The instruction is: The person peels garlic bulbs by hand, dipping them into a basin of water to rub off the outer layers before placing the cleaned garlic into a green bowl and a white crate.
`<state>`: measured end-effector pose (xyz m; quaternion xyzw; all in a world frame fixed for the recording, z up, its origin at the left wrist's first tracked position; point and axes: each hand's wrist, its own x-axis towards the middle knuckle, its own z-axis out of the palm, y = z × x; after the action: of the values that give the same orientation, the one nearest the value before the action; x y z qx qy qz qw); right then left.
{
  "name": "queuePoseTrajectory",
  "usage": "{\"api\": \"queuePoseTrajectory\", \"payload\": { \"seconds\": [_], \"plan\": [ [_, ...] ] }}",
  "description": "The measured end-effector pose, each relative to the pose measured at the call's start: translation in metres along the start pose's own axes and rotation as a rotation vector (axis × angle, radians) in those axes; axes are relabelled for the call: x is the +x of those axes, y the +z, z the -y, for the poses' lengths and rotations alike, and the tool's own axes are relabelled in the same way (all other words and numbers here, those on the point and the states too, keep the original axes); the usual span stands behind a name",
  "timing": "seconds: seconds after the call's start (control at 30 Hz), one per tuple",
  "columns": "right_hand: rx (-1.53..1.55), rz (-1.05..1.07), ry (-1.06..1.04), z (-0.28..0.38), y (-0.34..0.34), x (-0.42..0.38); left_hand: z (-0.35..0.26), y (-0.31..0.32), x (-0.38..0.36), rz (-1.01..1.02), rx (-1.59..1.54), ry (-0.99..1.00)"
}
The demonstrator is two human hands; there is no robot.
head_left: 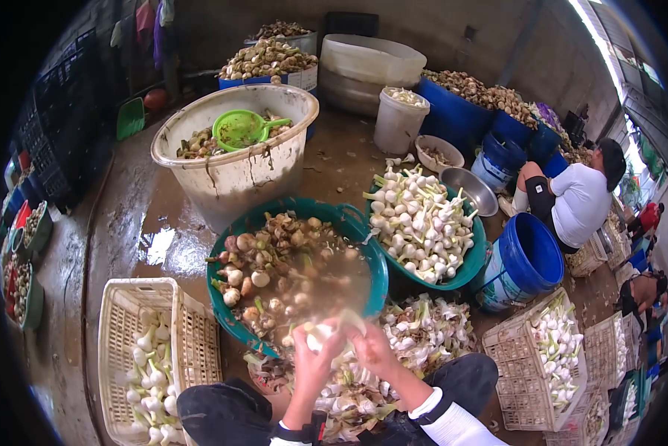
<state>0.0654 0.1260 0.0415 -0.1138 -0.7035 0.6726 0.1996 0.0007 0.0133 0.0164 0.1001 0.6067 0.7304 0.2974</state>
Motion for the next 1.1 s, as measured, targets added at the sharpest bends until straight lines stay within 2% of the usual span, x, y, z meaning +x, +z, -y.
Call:
{"api": "queuePoseTrajectory", "payload": {
  "seconds": [0.03, 0.07, 0.13, 0.17, 0.2, 0.23, 0.27, 0.3, 0.37, 0.43, 0.47, 0.53, 0.57, 0.6, 0.7, 0.73, 0.77, 0.83, 0.87, 0.97, 1.1],
  "plan": [
    [0.035, -0.017, 0.113, 0.003, -0.001, 0.003, -0.004, -0.003, -0.001, 0.111, -0.026, -0.015],
    [0.4, -0.108, 0.272, 0.004, -0.002, 0.005, -0.007, -0.01, 0.001, 0.22, -0.056, -0.029],
    [0.708, -0.081, 0.389, -0.013, -0.014, 0.009, -0.003, -0.028, 0.008, 0.452, -0.176, -0.057],
    [0.865, -0.068, 0.447, -0.016, -0.015, 0.011, 0.0, -0.029, 0.01, 0.483, -0.167, -0.029],
    [0.872, -0.245, 0.529, -0.011, -0.01, 0.013, 0.002, -0.03, 0.013, 0.515, -0.156, 0.001],
    [0.934, -0.278, 0.493, -0.017, -0.013, 0.014, 0.002, -0.03, 0.016, 0.546, -0.144, 0.032],
    [0.998, -0.308, 0.458, -0.029, -0.018, 0.015, -0.004, -0.025, 0.01, 0.456, -0.051, 0.026],
    [1.062, -0.337, 0.424, -0.027, -0.016, 0.018, 0.008, -0.022, 0.014, 0.368, -0.108, 0.033],
    [0.702, -0.389, 0.276, -0.021, -0.007, 0.013, 0.018, -0.001, 0.002, 0.088, -0.386, -0.157],
    [0.37, -0.421, 0.105, -0.024, 0.008, 0.008, 0.025, 0.005, 0.001, 0.022, -0.578, -0.228],
    [0.314, -0.422, 0.077, -0.017, 0.016, 0.006, 0.026, 0.006, 0.002, 0.016, -0.624, -0.234],
    [0.412, -0.311, 0.135, -0.025, 0.009, 0.003, 0.023, 0.004, 0.003, -0.003, -0.658, -0.278],
    [0.462, -0.253, 0.163, -0.027, 0.005, 0.001, 0.024, 0.001, 0.005, 0.0, -0.704, -0.233],
    [0.665, -0.22, 0.29, -0.023, -0.001, -0.002, 0.027, -0.002, 0.009, 0.003, -0.751, -0.185],
    [0.909, 0.061, 0.183, 0.004, -0.031, -0.013, 0.035, -0.01, 0.021, -0.043, -0.853, -0.145],
    [1.034, 0.24, 0.116, 0.011, -0.046, -0.015, 0.033, -0.013, 0.021, -0.07, -0.866, -0.158],
    [0.471, 0.273, 0.169, 0.006, -0.045, -0.015, 0.031, -0.016, 0.022, -0.094, -0.877, -0.173],
    [-0.657, 0.281, 0.243, -0.023, -0.048, -0.028, 0.03, -0.013, 0.021, -0.115, -0.73, -0.072],
    [-1.308, 0.414, -0.306, -0.057, -0.059, -0.039, 0.027, -0.01, 0.019, -0.115, -0.63, -0.005],
    [-0.434, -0.036, 0.153, 0.01, -0.007, -0.01, 0.026, -0.002, 0.015, -0.178, -0.426, 0.15],
    [-0.483, -0.106, 0.029, 0.0, 0.008, 0.006, 0.02, 0.0, 0.018, -0.219, -0.138, 0.373]
  ]
}}
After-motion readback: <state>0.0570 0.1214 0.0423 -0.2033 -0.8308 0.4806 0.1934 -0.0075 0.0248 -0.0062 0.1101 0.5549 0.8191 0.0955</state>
